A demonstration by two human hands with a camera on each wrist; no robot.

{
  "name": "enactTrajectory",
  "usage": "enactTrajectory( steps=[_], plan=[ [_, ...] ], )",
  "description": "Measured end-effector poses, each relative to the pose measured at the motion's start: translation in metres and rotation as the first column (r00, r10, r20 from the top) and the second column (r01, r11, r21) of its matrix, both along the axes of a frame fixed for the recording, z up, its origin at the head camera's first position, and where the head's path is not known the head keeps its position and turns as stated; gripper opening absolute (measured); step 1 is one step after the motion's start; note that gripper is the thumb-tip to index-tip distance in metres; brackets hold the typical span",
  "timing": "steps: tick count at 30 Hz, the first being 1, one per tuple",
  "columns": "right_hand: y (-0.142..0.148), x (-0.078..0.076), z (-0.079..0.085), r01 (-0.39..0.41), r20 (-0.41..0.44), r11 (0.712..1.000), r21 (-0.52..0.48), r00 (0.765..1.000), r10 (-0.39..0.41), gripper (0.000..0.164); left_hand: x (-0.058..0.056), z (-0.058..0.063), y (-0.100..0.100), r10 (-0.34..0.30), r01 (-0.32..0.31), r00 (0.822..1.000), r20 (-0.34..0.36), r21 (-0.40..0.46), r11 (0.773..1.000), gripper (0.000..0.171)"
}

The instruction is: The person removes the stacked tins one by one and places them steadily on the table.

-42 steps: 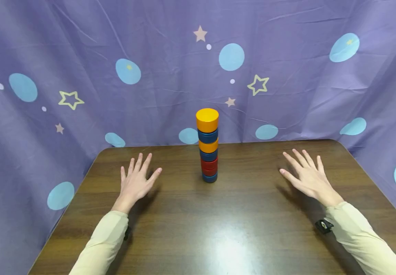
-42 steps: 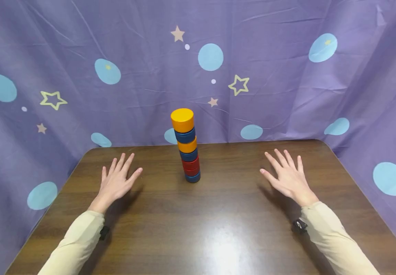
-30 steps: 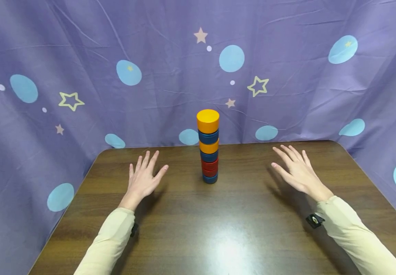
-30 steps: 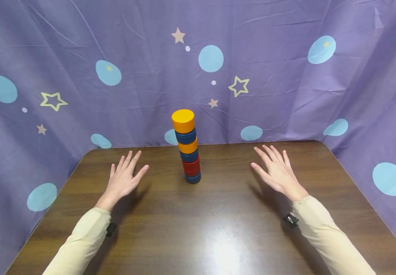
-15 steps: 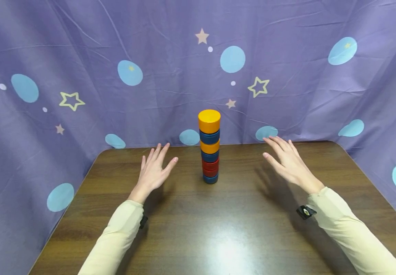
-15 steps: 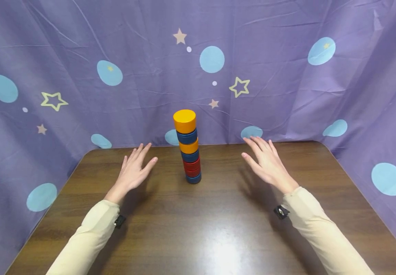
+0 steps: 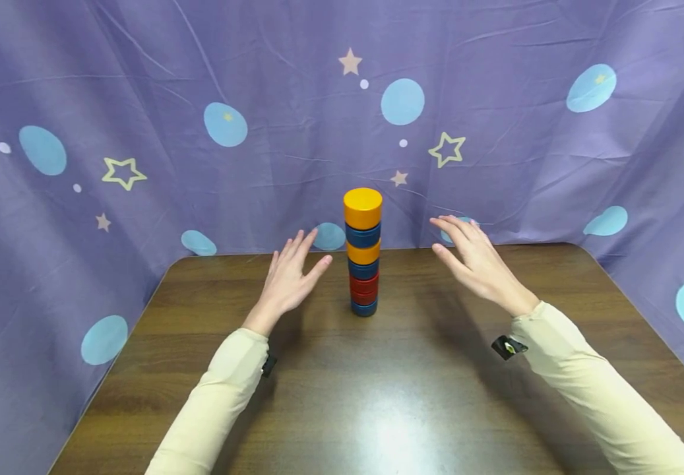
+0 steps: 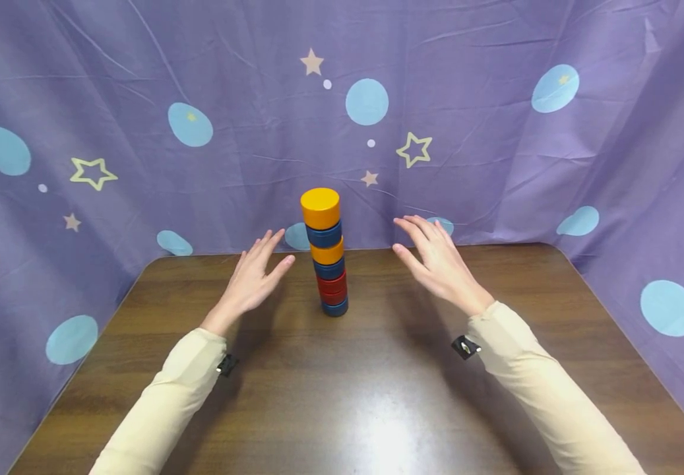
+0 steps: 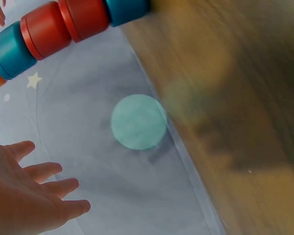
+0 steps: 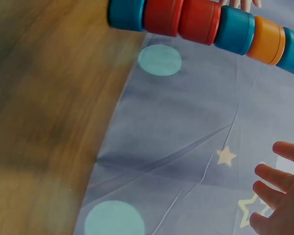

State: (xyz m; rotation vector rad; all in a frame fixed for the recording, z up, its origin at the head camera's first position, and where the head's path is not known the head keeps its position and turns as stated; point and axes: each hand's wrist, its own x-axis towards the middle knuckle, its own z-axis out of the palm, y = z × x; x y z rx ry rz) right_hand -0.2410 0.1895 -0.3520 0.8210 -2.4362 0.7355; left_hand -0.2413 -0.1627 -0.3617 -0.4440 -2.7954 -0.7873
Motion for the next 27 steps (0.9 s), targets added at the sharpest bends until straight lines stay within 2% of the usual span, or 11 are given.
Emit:
enactTrajectory(
  steps=[10,20,27],
  plan=[
    [-0.018,-0.001,0.015,-0.062,-0.045,0.997,-0.044,0.997,0.06,0.045,-0.002,0.014,0.018,-0.081,0.081,0.997,-0.004,0.094,0.992,0.073],
    [-0.032,-0.002,0.029,-0.071,-0.063,0.996,-0.06,0.996,0.067,0.044,-0.003,0.03,0.034,-0.162,0.166,0.986,-0.04,0.197,0.966,0.074],
    [-0.043,-0.002,0.039,-0.115,-0.074,0.989,-0.094,0.991,0.108,0.043,-0.005,0.038,0.041,-0.195,0.198,0.98,-0.036,0.279,0.94,0.072]
  ],
)
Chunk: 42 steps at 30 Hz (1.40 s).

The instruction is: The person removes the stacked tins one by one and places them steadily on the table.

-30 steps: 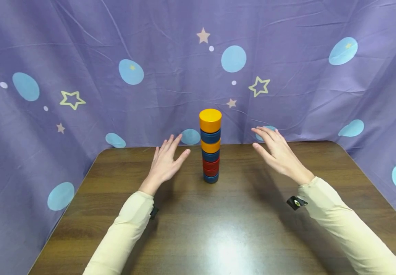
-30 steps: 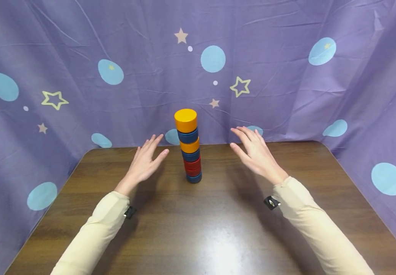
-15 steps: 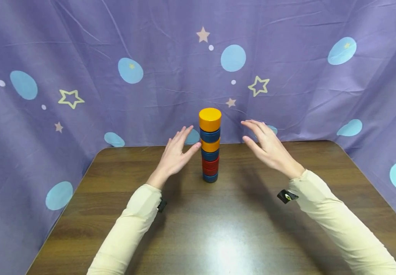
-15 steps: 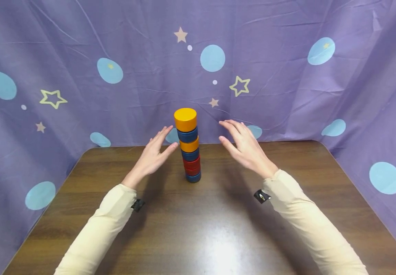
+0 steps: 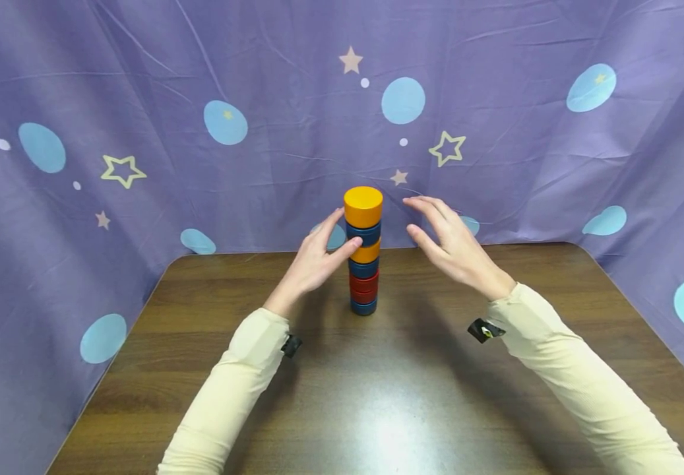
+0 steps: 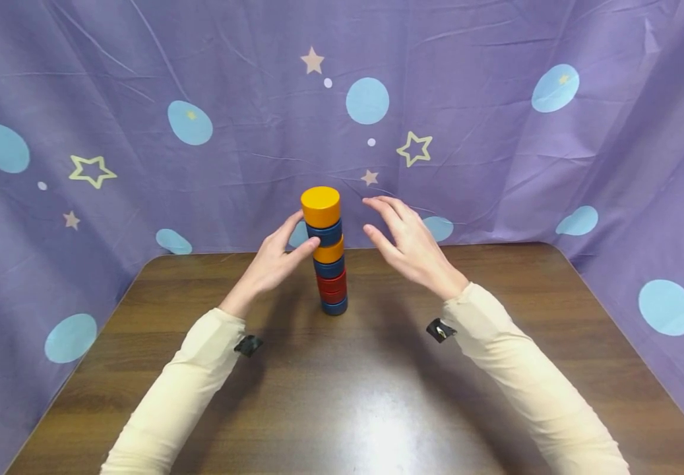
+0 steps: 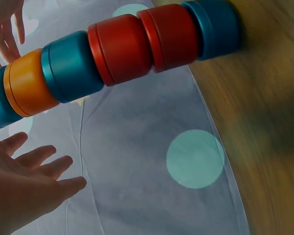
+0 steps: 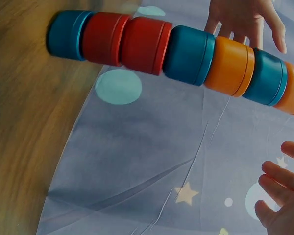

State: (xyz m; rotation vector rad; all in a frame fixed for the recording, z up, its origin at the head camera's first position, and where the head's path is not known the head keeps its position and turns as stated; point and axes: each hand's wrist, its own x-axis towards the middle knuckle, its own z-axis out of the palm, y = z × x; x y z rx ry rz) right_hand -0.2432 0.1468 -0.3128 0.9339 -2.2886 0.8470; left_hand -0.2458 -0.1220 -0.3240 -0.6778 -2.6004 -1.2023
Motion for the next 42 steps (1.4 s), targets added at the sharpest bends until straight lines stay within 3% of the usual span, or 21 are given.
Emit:
enactTrajectory(
  steps=[5,9,13,19,23,27,33,42],
  plan=[
    [-0.008,0.0,0.006,-0.018,-0.003,1.0,-0.013,1.0,0.018,0.044,-0.004,0.003,0.003,-0.025,0.023,0.999,0.03,0.064,0.998,0.074],
    [-0.013,-0.002,0.013,-0.039,-0.03,0.999,-0.024,0.999,0.038,0.044,-0.008,0.005,0.005,-0.057,0.048,0.997,0.055,0.163,0.985,0.077],
    [-0.017,-0.002,0.018,-0.056,-0.029,0.998,-0.033,0.998,0.056,0.044,-0.01,0.006,0.008,-0.125,0.099,0.989,0.08,0.267,0.959,0.076],
    [-0.021,-0.004,0.028,-0.088,-0.046,0.996,-0.027,0.995,0.087,0.046,-0.015,0.007,0.015,-0.247,0.195,0.965,0.088,0.392,0.899,0.057],
    [-0.025,-0.007,0.035,-0.118,-0.052,0.993,-0.02,0.992,0.117,0.047,-0.017,0.008,0.02,-0.304,0.24,0.949,0.08,0.44,0.865,0.054],
    [-0.032,-0.01,0.04,-0.153,-0.036,0.988,-0.012,0.988,0.152,0.048,-0.017,0.01,0.024,-0.326,0.251,0.941,0.087,0.464,0.85,0.052],
    [-0.046,-0.012,0.041,-0.194,0.042,0.981,0.001,0.98,0.194,0.049,-0.015,0.009,0.024,-0.304,0.208,0.944,0.13,0.482,0.851,0.047],
    [-0.057,-0.014,0.036,-0.176,0.128,0.982,-0.063,0.975,0.183,0.056,-0.017,0.009,0.024,-0.282,0.193,0.949,0.138,0.452,0.871,0.046]
  ],
)
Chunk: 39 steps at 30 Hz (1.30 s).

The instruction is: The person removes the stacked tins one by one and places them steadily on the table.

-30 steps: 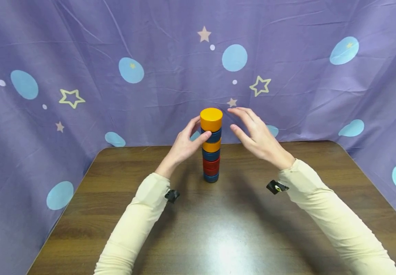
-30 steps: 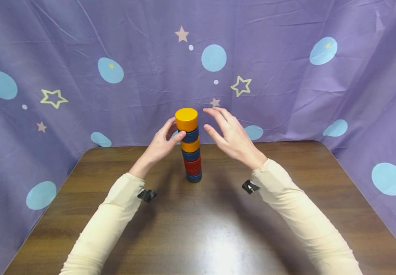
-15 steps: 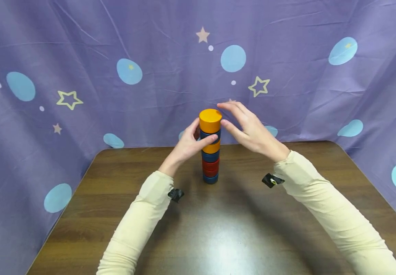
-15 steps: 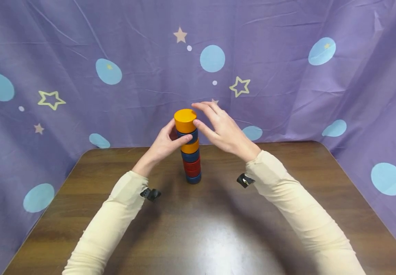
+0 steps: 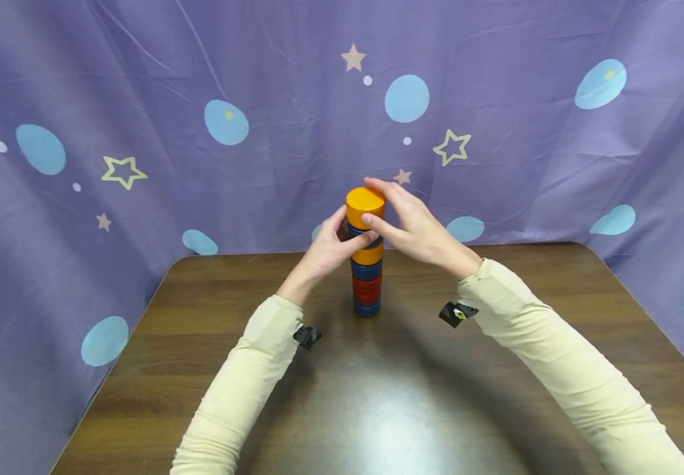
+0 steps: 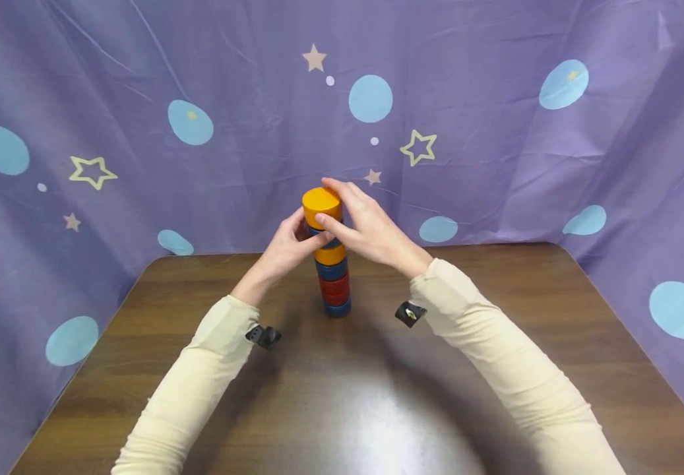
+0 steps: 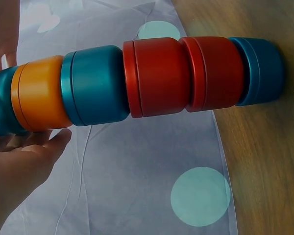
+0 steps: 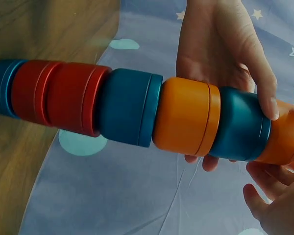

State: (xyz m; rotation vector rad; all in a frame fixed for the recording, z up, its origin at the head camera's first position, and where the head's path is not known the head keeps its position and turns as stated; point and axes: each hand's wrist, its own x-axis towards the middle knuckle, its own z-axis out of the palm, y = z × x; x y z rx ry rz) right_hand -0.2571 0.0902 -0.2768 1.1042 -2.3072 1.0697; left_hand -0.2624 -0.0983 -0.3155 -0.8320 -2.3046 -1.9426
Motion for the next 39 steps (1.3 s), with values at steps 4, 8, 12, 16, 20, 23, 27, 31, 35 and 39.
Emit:
enactTrajectory(
  steps=[4,8,12,16,20,23,27,31,35,39],
  plan=[
    [0.0,0.001,0.001,0.011,0.077,0.999,-0.036,0.997,-0.008,0.056,-0.001,0.001,0.0,-0.003,0.003,1.0,-0.003,-0.001,1.0,0.045],
    [0.002,0.002,0.001,0.038,0.12,0.997,-0.063,0.992,-0.03,0.056,-0.002,0.001,0.0,-0.003,0.003,1.0,-0.002,-0.007,1.0,0.045],
    [0.003,0.003,0.001,0.056,0.149,0.995,-0.085,0.988,-0.043,0.055,-0.001,0.001,-0.001,-0.006,0.006,1.0,0.008,-0.006,1.0,0.044],
    [0.006,0.005,0.002,0.066,0.163,0.992,-0.112,0.985,-0.047,0.054,-0.001,0.001,-0.002,-0.012,0.012,1.0,0.017,-0.008,1.0,0.045],
    [0.009,0.006,0.002,0.073,0.156,0.987,-0.143,0.986,-0.051,0.053,-0.002,0.001,-0.002,-0.011,0.012,1.0,0.027,-0.022,1.0,0.045],
    [0.013,0.005,0.001,0.08,0.152,0.984,-0.159,0.987,-0.055,0.052,-0.003,0.001,-0.001,-0.009,0.01,1.0,0.025,-0.026,1.0,0.046],
    [0.019,0.005,0.0,0.087,0.151,0.981,-0.171,0.987,-0.061,0.051,-0.003,0.001,-0.001,-0.011,0.011,1.0,0.011,-0.027,1.0,0.046],
    [0.024,0.006,0.0,0.093,0.159,0.978,-0.185,0.985,-0.064,0.051,-0.002,0.001,-0.001,-0.014,0.014,1.0,0.009,-0.039,0.999,0.044],
    [0.03,0.004,-0.004,0.095,0.159,0.976,-0.195,0.985,-0.064,0.05,-0.002,0.001,-0.001,-0.019,0.019,1.0,0.008,-0.038,0.999,0.044],
    [0.036,0.002,-0.008,0.101,0.166,0.973,-0.207,0.984,-0.067,0.05,-0.002,0.001,-0.001,-0.023,0.023,1.0,0.0,-0.032,0.999,0.044]
  ],
)
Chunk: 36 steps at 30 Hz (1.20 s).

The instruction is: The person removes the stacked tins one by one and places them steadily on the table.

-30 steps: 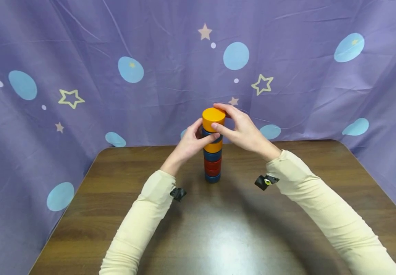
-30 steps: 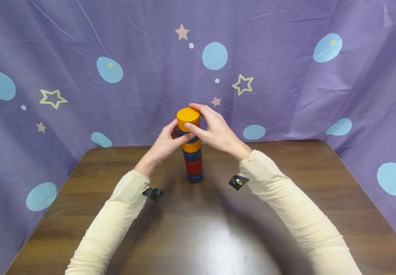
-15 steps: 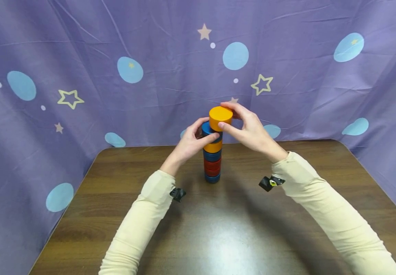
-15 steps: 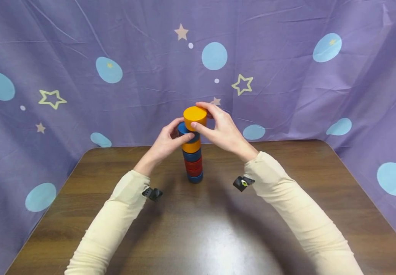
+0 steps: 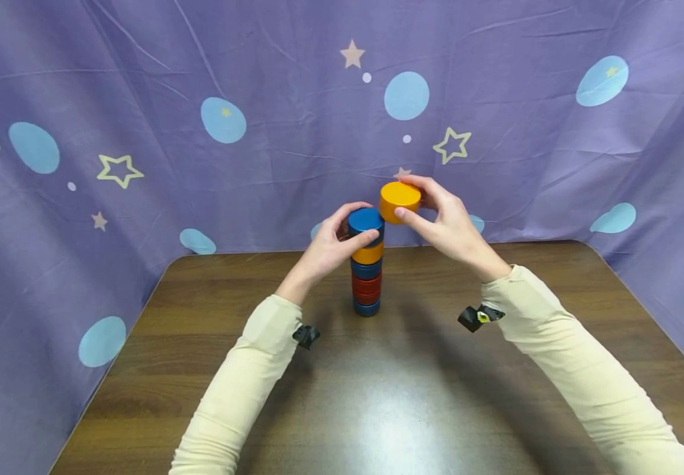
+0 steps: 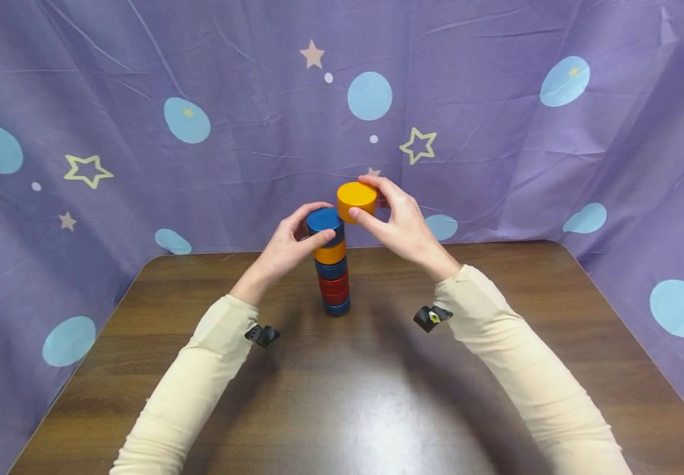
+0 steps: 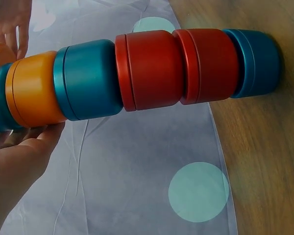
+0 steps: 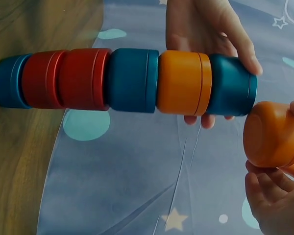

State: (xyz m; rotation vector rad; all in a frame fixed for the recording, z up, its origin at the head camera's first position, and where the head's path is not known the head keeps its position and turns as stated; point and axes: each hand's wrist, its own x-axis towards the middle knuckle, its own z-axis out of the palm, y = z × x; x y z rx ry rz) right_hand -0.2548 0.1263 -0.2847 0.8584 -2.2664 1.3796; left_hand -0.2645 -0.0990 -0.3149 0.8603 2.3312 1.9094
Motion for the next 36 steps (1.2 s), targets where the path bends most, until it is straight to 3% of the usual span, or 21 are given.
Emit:
enactTrajectory(
  steps=[14,22,36],
  plan=[
    [0.013,0.005,-0.012,0.073,0.092,0.997,-0.01,0.993,-0.072,0.049,0.0,-0.001,-0.001,0.006,-0.006,1.0,0.001,0.005,1.0,0.043],
    [0.026,-0.004,-0.038,0.091,0.133,0.996,0.007,0.987,-0.091,0.051,0.0,-0.001,0.0,0.006,-0.006,1.0,0.004,-0.004,1.0,0.045],
    [0.036,-0.014,-0.068,0.116,0.203,0.993,0.011,0.972,-0.116,0.054,0.0,-0.001,0.0,0.004,-0.004,1.0,-0.003,0.016,1.0,0.044]
  ],
)
